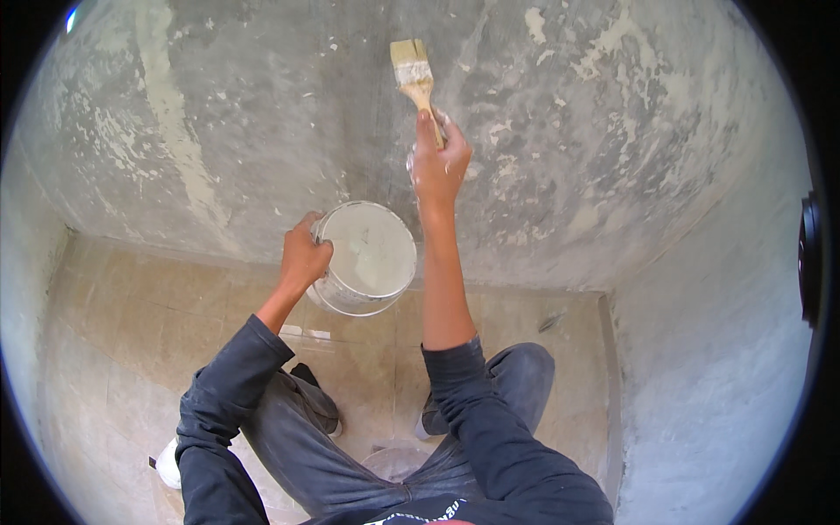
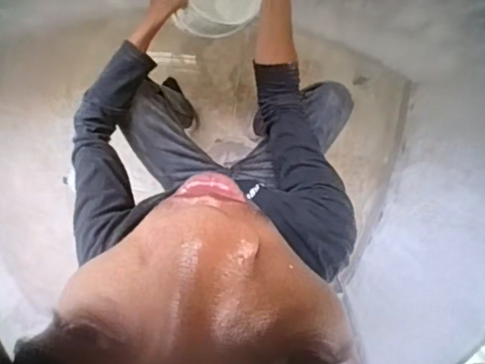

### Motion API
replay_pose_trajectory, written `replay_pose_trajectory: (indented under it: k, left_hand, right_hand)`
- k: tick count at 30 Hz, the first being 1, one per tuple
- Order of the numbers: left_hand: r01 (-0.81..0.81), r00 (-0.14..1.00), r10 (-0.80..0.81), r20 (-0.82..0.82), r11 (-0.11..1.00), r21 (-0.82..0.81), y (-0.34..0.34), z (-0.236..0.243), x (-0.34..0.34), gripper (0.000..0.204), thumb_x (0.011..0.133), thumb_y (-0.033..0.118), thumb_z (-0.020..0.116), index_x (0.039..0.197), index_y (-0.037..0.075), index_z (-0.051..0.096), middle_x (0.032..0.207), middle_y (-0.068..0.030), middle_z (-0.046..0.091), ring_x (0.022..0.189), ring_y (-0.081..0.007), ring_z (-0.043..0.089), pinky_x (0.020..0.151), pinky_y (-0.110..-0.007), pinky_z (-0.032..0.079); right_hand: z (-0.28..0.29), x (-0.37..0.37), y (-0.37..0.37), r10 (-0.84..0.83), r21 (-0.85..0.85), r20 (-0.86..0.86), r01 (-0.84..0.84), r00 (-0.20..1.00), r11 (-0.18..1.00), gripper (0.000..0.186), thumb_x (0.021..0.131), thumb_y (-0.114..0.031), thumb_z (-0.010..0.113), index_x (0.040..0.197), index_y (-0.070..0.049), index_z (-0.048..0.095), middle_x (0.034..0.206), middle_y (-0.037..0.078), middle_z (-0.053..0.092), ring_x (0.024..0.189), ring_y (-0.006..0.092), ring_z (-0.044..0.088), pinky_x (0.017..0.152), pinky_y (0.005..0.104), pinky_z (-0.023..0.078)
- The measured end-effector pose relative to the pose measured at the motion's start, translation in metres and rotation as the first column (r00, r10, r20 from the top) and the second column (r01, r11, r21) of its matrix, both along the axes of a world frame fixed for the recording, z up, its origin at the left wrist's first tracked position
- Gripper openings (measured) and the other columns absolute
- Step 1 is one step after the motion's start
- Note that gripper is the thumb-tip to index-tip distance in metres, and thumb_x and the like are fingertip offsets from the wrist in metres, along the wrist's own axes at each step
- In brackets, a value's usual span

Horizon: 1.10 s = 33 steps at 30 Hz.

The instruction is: The person applies paint to an unfinished wall using a brush, dipping it into a bucket of paint between strokes.

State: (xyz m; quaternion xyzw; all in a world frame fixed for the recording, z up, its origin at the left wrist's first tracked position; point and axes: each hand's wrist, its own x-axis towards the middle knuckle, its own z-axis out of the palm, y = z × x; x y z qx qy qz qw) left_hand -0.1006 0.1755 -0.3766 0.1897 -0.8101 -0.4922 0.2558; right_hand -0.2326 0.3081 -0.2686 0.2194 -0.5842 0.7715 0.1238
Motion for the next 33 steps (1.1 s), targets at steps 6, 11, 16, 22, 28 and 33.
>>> replay_pose_trajectory:
  k: [6, 11, 16, 22, 28, 33]
  left_hand:
    - [-0.049, 0.998, 0.045, -0.036, 0.988, -0.144, -0.015, -0.013, -0.006, 0.044, 0.065, 0.003, 0.053, 0.108, 0.001, 0.061, 0.082, -0.0255, 0.065, 0.074, -0.0373, 0.064, 0.071, -0.041, 0.050]
    - [-0.077, 0.997, 0.076, -0.016, 0.983, -0.164, -0.041, -0.028, 0.004, 0.044, 0.064, 0.005, 0.055, 0.107, 0.002, 0.061, 0.088, -0.0258, 0.064, 0.085, -0.0406, 0.062, 0.078, -0.043, 0.050]
    - [0.014, 0.996, 0.017, 0.088, 0.940, -0.342, -0.025, -0.035, -0.009, 0.046, 0.062, 0.005, 0.055, 0.107, 0.000, 0.061, 0.089, -0.0265, 0.065, 0.086, -0.0421, 0.062, 0.079, -0.044, 0.050]
    - [-0.028, 0.981, 0.028, 0.194, 1.000, -0.003, -0.045, -0.018, 0.021, 0.050, 0.063, 0.002, 0.052, 0.111, -0.001, 0.060, 0.081, -0.0272, 0.065, 0.064, -0.0366, 0.066, 0.063, -0.042, 0.054]
    - [-0.012, 0.996, 0.022, 0.082, 0.993, -0.116, -0.045, -0.030, 0.015, 0.050, 0.063, 0.002, 0.051, 0.112, -0.002, 0.060, 0.076, -0.0262, 0.065, 0.053, -0.0319, 0.064, 0.057, -0.039, 0.054]
    - [-0.026, 0.995, 0.037, 0.088, 0.992, -0.120, -0.044, -0.026, 0.019, 0.050, 0.063, 0.002, 0.051, 0.112, -0.002, 0.060, 0.075, -0.0256, 0.065, 0.053, -0.0317, 0.064, 0.057, -0.039, 0.054]
  right_hand:
    - [-0.071, -0.028, -0.001, -0.104, 0.158, -0.012, 0.105, 0.994, 0.982, 0.037, 0.091, -0.031, 0.059, 0.089, 0.006, 0.064, 0.057, 0.001, 0.049, 0.050, 0.0101, 0.044, 0.047, 0.0298, 0.035]
    - [-0.207, 0.002, 0.005, -0.129, 0.248, 0.238, 0.068, 0.963, 0.966, 0.037, 0.091, -0.031, 0.058, 0.096, 0.004, 0.066, 0.053, 0.001, 0.047, 0.046, 0.0097, 0.046, 0.044, 0.0289, 0.035]
    - [-0.321, -0.022, 0.047, -0.346, 0.316, 0.154, 0.286, 0.925, 0.905, 0.035, 0.087, -0.032, 0.063, 0.077, 0.003, 0.064, 0.048, 0.001, 0.046, 0.038, 0.0114, 0.044, 0.037, 0.0291, 0.032]
    - [-0.274, 0.015, 0.036, -0.171, 0.348, 0.601, -0.063, 0.781, 0.935, 0.038, 0.081, -0.028, 0.066, 0.058, -0.001, 0.055, 0.048, 0.005, 0.048, 0.039, 0.0165, 0.046, 0.038, 0.0325, 0.032]
    - [-0.142, -0.040, 0.046, -0.102, 0.224, 0.421, 0.006, 0.902, 0.975, 0.028, 0.081, -0.020, 0.065, 0.060, -0.004, 0.056, 0.048, 0.004, 0.048, 0.038, 0.0150, 0.045, 0.036, 0.0308, 0.031]
    - [0.031, -0.021, 0.056, -0.004, 0.096, 0.216, -0.017, 0.976, 0.995, 0.022, 0.085, -0.010, 0.059, 0.066, 0.001, 0.056, 0.051, 0.004, 0.048, 0.039, 0.0126, 0.044, 0.034, 0.0273, 0.030]
